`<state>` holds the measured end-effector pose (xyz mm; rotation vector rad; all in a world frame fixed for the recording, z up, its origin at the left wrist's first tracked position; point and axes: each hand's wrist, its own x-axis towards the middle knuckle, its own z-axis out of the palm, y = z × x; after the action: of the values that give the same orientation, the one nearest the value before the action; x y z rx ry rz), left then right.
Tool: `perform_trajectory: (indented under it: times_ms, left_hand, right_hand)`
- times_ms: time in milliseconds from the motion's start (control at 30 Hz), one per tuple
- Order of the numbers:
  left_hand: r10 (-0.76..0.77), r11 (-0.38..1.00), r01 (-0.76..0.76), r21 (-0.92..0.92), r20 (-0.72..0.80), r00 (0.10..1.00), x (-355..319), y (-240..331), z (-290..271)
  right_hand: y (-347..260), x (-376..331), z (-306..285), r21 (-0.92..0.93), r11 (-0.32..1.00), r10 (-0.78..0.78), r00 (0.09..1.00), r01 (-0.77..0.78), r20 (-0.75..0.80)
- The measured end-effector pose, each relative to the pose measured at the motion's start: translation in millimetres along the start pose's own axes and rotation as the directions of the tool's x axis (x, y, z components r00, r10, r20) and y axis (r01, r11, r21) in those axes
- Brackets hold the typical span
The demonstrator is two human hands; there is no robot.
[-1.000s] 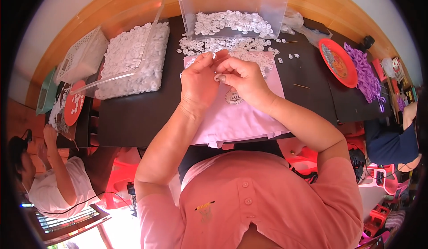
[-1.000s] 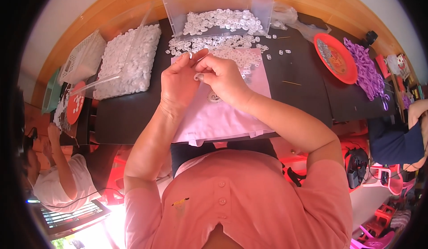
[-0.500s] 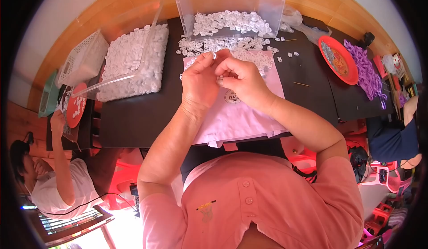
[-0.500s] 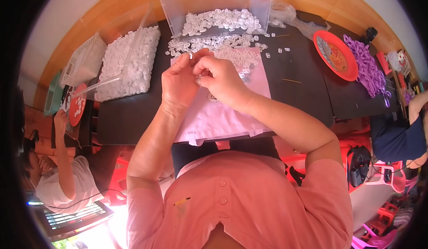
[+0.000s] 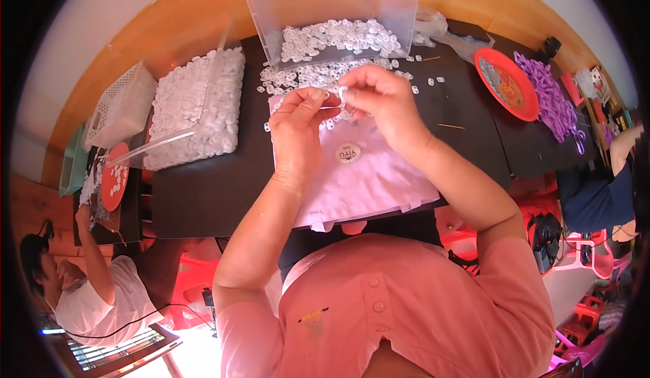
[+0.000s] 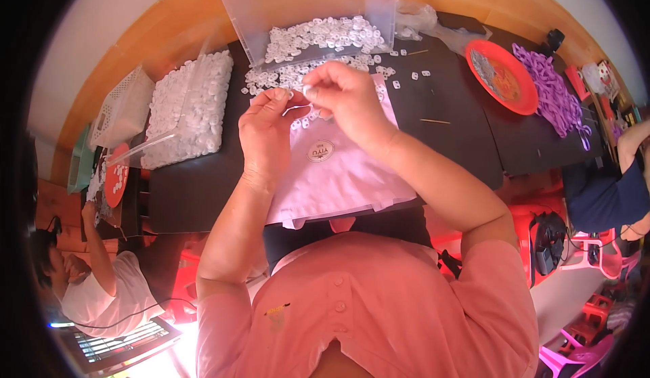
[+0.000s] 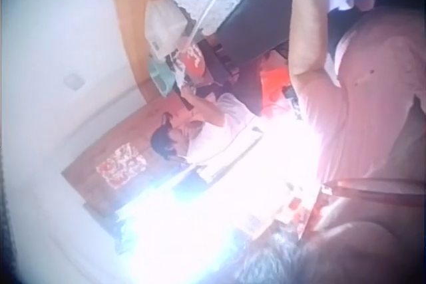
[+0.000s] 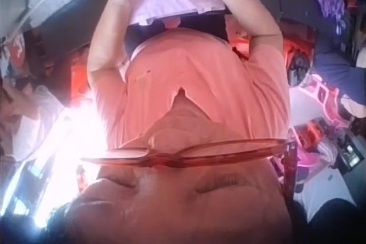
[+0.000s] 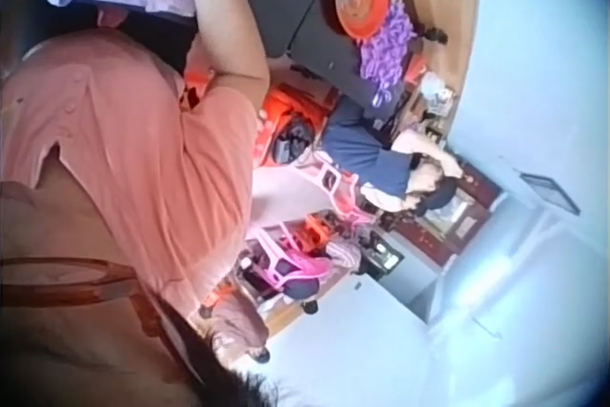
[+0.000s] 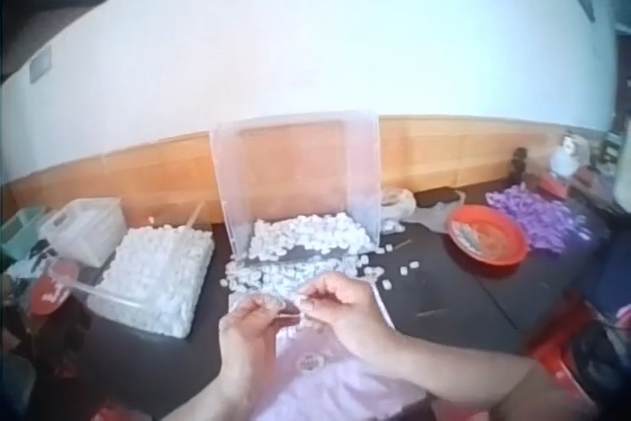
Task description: Picking up small white plastic garment accessories from a bin and inspecting or arranging them on a pink fabric piece.
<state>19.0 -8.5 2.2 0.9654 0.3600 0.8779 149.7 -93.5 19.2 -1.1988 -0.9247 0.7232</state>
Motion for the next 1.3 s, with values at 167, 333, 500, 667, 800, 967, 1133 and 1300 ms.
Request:
perform_trajectory:
  times_ms: [167,333,500,667,800,967,1133,1300]
  left_hand:
    - [-0.048,0.996,0.05,0.078,-0.021,0.999,-3,-1,3]
    - [0.001,0.991,0.003,0.13,-0.032,0.999,-6,-2,7]
    - [0.024,0.989,-0.021,0.147,-0.023,0.999,-7,-5,5]
    - [0.032,0.987,-0.03,0.156,-0.008,0.999,-8,-4,4]
    - [0.042,0.986,-0.039,0.164,-0.014,0.999,-9,-3,3]
    - [0.061,0.988,-0.059,0.14,-0.009,0.998,-8,-6,3]
    - [0.012,0.988,-0.019,0.155,0.045,0.999,-8,-1,3]
    - [0.08,0.991,-0.091,0.097,0.117,0.99,-12,3,11]
  right_hand:
    - [-10,5,-9,0.039,0.999,0.034,0.999,-0.035,0.016]
    - [-9,4,-10,0.042,0.999,0.019,0.998,-0.021,0.053]
    - [-8,3,-9,0.023,1.0,0.014,0.998,-0.016,0.067]
    - [-6,4,-8,0.007,1.0,0.001,0.998,-0.002,0.067]
    - [-6,3,-6,-0.004,0.999,-0.04,0.997,0.041,0.065]
    - [-1,3,-5,-0.026,0.998,-0.052,0.997,0.053,0.063]
    - [-7,3,-8,-0.054,0.999,-0.002,0.995,0.008,0.1]
    - [-20,8,-18,0.015,0.999,0.047,0.982,-0.051,0.182]
